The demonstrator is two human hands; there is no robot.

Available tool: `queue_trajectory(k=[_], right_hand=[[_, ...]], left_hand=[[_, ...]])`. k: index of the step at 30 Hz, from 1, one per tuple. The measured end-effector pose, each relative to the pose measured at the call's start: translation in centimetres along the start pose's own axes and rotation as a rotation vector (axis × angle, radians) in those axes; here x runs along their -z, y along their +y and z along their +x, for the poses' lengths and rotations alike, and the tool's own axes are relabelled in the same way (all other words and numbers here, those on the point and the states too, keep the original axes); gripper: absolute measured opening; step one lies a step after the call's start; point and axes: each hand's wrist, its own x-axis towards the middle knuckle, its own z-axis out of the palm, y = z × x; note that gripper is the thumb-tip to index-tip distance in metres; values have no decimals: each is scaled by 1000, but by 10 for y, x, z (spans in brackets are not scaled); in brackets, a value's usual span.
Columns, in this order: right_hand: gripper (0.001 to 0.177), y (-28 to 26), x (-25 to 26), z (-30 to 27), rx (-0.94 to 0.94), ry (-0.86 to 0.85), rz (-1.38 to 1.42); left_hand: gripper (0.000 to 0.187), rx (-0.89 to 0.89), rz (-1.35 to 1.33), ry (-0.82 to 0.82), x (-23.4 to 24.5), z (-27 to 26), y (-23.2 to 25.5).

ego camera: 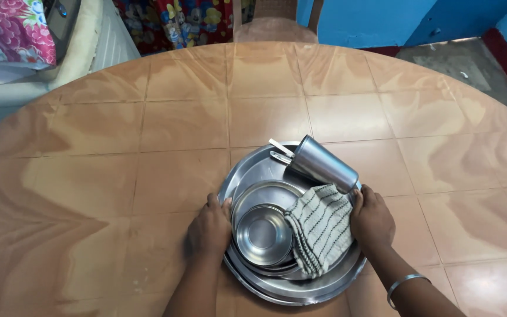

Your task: The person wipes a round wooden table with a yellow cloth, then moves a stack of stainless steel plates, bowls, and a tumbler onto the table. The person wipes each item with a striped cloth, handling them one at a time.

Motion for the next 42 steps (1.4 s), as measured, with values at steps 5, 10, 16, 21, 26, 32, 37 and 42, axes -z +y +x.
queue_trajectory(k=[5,10,16,21,26,32,37,42], right_hand=[[41,-4,5,-6,-1,3,-33],[40,-15,8,-28,-2,-27,24],[44,-25,12,-49,-46,-112,79],[50,-18,27,-56,-107,-215,139],[53,-23,37,-79,159,44,100],[74,-43,44,-94,187,-183,79],[76,-38,46,-98,142,-366,49],[62,-15,58,-100,99,-430,282]], left_hand=[[43,-1,-52,-3,6,-3,-2],[44,5,-46,-14,19,-11,-16],[48,116,50,-114,39,-23,-25],[48,217,71,-125,65,-30,-20],[44,62,39,88,75,-50,-10],[41,-318,-101,217,51,-92,42],[59,-359,-16,87,45,-130,75],[41,-344,69,48,60,-154,86]])
